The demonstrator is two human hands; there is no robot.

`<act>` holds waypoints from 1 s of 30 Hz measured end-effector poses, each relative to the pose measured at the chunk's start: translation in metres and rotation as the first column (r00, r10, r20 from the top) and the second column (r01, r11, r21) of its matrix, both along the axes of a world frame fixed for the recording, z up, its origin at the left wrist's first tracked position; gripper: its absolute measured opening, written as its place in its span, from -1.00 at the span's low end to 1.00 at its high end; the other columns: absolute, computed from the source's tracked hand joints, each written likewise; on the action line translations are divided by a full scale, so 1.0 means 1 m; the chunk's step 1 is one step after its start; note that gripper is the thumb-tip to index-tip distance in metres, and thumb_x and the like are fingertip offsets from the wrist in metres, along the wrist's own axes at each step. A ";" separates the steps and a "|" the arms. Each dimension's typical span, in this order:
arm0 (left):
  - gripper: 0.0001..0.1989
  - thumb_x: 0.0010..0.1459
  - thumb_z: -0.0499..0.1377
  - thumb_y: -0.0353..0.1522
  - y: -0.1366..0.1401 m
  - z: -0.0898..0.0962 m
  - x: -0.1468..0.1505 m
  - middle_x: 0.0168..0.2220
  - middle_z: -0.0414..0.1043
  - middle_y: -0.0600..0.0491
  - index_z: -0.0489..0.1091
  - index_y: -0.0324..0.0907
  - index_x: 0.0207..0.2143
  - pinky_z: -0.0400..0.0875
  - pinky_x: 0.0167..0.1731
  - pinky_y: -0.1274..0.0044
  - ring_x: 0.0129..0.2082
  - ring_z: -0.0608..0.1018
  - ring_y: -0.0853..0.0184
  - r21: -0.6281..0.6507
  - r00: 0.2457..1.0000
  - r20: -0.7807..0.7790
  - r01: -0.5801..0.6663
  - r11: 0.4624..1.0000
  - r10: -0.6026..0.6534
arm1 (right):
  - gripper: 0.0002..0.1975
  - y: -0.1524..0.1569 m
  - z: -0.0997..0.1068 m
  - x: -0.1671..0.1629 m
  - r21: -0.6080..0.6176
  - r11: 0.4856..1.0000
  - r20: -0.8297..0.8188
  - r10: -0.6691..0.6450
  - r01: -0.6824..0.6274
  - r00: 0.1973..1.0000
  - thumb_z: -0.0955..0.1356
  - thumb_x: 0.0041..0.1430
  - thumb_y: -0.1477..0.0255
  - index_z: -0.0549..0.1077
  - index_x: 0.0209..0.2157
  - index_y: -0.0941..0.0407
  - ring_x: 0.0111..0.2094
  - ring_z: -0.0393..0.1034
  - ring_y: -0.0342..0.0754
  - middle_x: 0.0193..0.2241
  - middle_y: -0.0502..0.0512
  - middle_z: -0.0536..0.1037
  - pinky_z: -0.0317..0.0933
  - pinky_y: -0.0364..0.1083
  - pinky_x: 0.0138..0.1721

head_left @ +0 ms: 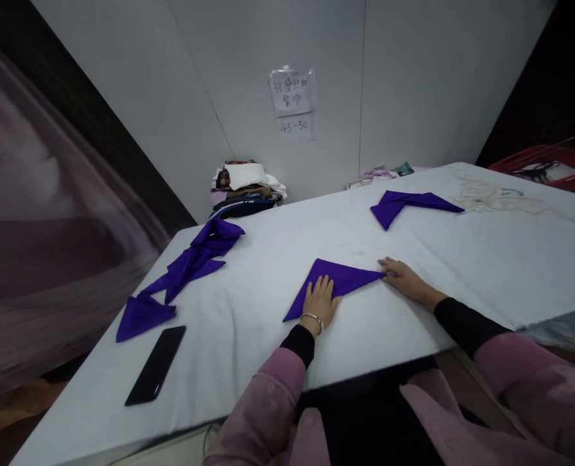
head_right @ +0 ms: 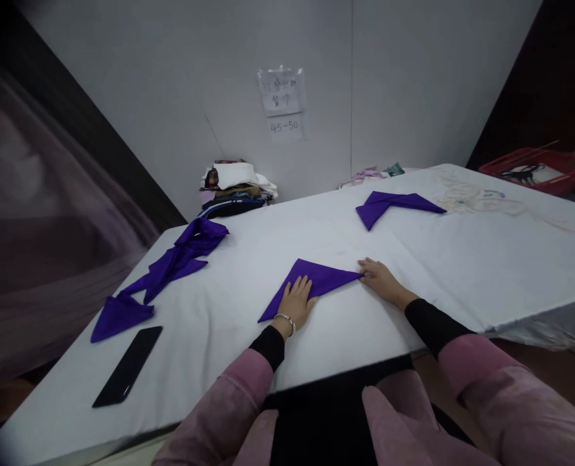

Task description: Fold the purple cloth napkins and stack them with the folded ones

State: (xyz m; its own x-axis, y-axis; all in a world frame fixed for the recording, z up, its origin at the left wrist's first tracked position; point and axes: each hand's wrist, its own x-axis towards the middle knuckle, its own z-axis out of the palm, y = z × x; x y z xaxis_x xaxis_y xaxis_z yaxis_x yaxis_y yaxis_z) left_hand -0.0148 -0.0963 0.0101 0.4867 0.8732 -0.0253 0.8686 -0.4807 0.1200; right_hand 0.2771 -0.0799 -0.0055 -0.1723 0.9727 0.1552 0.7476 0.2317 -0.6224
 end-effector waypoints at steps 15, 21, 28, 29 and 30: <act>-0.43 0.26 -0.20 -0.07 0.008 0.007 -0.030 0.30 -0.09 0.03 -0.05 -0.10 0.25 -0.19 0.23 0.21 0.29 -0.09 0.25 -0.003 0.988 -0.016 0.154 0.988 -0.154 | -0.84 -0.040 0.002 -0.017 -0.017 1.000 -0.041 -0.003 0.002 0.999 0.27 0.11 0.25 0.38 -0.38 0.03 0.23 -0.06 0.14 0.14 0.10 0.29 -0.19 0.23 0.19; -0.48 0.29 -0.23 -0.13 0.020 0.007 -0.042 0.30 -0.08 0.05 -0.03 -0.08 0.24 -0.22 0.23 0.23 0.29 -0.08 0.29 -0.010 0.985 -0.063 0.162 0.987 -0.163 | -0.84 -0.029 0.002 -0.019 0.052 0.994 -0.005 0.100 -0.100 0.995 0.26 0.12 0.30 0.36 -0.46 0.05 0.23 -0.06 0.15 0.13 0.13 0.31 -0.04 0.17 0.15; -0.36 0.23 -0.18 -0.02 0.005 0.012 -0.015 0.30 -0.11 -0.03 -0.05 -0.15 0.25 -0.19 0.22 0.19 0.29 -0.10 0.21 0.025 0.984 0.008 0.177 0.984 -0.178 | -0.85 -0.033 -0.003 -0.020 0.032 0.997 -0.020 0.067 -0.066 0.998 0.28 0.08 0.27 0.39 -0.41 0.04 0.21 -0.02 0.19 0.10 0.13 0.34 -0.07 0.23 0.15; -0.38 0.24 -0.18 -0.04 0.001 0.012 -0.004 0.30 -0.11 -0.02 -0.05 -0.15 0.25 -0.18 0.22 0.20 0.29 -0.10 0.22 0.028 0.978 0.024 0.206 0.978 -0.207 | -0.85 -0.034 -0.003 -0.020 0.027 0.998 -0.036 0.049 -0.048 0.998 0.28 0.07 0.26 0.39 -0.40 0.03 0.21 -0.02 0.18 0.10 0.13 0.34 -0.08 0.24 0.15; -0.40 0.25 -0.18 -0.05 -0.001 0.012 0.006 0.30 -0.11 -0.01 -0.05 -0.14 0.25 -0.17 0.22 0.21 0.29 -0.10 0.23 0.030 0.970 0.038 0.240 0.970 -0.241 | -0.84 -0.035 -0.002 -0.020 0.023 0.999 -0.055 0.031 -0.030 0.998 0.29 0.07 0.25 0.38 -0.39 0.03 0.21 -0.02 0.18 0.11 0.13 0.33 -0.09 0.24 0.15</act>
